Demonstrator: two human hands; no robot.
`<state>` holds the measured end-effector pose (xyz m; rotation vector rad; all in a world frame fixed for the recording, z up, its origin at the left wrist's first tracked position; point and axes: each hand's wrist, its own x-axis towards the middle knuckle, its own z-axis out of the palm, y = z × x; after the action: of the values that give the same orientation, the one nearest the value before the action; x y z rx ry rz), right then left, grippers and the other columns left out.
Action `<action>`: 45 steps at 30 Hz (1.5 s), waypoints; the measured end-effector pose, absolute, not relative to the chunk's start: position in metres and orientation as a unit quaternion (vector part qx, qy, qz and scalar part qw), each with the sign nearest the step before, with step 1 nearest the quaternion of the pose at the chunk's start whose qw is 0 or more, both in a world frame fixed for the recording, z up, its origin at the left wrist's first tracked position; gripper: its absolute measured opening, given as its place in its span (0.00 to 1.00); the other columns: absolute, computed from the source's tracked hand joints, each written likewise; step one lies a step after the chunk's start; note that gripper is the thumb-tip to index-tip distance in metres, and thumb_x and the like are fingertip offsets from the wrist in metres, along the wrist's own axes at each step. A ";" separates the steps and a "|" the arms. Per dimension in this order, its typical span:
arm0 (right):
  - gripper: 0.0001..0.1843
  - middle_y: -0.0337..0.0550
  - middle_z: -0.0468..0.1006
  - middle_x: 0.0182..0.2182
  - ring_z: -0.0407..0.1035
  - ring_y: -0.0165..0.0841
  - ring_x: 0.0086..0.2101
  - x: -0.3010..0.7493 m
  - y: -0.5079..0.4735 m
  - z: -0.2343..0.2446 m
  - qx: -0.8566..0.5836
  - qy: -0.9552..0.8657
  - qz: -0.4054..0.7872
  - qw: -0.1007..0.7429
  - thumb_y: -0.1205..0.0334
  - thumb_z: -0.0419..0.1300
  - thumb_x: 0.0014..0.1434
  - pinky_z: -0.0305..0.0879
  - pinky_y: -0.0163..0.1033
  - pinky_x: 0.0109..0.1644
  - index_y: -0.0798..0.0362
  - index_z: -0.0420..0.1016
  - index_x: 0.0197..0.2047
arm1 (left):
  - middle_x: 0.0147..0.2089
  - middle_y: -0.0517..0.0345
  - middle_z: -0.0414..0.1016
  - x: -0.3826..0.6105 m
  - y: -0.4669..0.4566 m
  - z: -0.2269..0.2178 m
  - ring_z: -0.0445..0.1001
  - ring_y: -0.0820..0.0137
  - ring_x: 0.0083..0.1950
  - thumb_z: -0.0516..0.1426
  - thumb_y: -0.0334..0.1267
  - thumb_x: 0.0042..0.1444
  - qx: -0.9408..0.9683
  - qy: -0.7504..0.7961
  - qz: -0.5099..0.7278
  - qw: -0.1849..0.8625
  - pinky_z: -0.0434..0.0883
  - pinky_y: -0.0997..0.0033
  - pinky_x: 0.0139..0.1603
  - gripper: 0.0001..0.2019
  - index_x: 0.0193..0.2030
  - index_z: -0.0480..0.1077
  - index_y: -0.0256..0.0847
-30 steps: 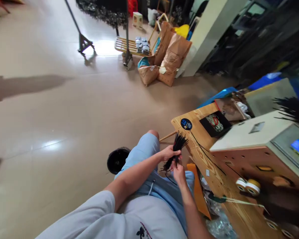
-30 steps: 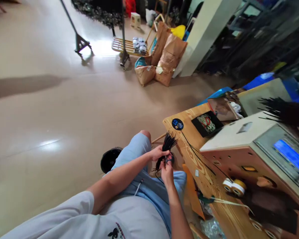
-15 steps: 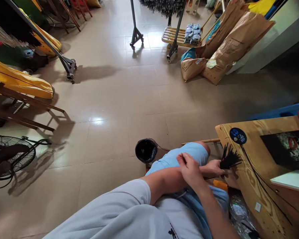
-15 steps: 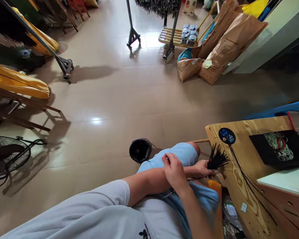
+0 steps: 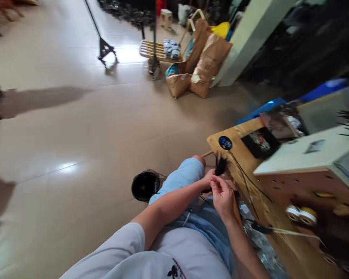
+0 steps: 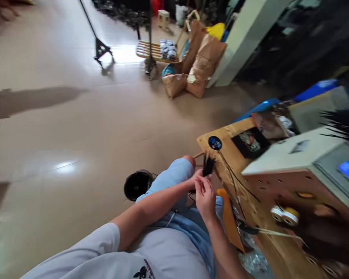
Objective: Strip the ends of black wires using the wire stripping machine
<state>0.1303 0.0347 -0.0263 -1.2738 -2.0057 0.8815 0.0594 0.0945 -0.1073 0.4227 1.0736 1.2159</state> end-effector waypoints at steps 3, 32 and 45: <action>0.22 0.53 0.81 0.39 0.76 0.43 0.38 0.195 0.048 -0.048 -0.586 -0.686 0.284 0.325 0.46 0.56 0.64 0.74 0.49 0.45 0.55 0.77 0.48 | 0.20 0.64 0.63 0.052 0.102 -0.112 0.58 0.78 0.21 0.67 0.49 0.49 0.227 0.430 0.560 0.670 0.57 0.76 0.21 0.19 0.25 0.63 0.40; 0.22 0.58 0.71 0.56 0.58 0.47 0.59 0.230 0.125 -0.014 -0.570 -0.800 -0.066 0.174 0.69 0.47 0.66 0.52 0.51 0.64 0.57 0.70 0.61 | 0.23 0.60 0.71 0.051 0.101 -0.120 0.66 0.75 0.22 0.70 0.58 0.43 0.209 0.398 0.616 0.647 0.63 0.74 0.24 0.25 0.29 0.68 0.38; 0.22 0.62 0.74 0.51 0.63 0.48 0.52 0.201 0.177 -0.028 -0.580 -0.808 -0.098 -0.045 0.71 0.47 0.67 0.52 0.49 0.57 0.63 0.67 0.62 | 0.23 0.60 0.71 0.053 0.099 -0.116 0.67 0.75 0.21 0.71 0.59 0.39 0.203 0.397 0.614 0.651 0.64 0.72 0.24 0.27 0.29 0.68 0.39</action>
<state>0.2011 0.1771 -0.0284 -1.8745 -2.6123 -0.3185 0.0535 0.0989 -0.1162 0.4612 0.9011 1.3937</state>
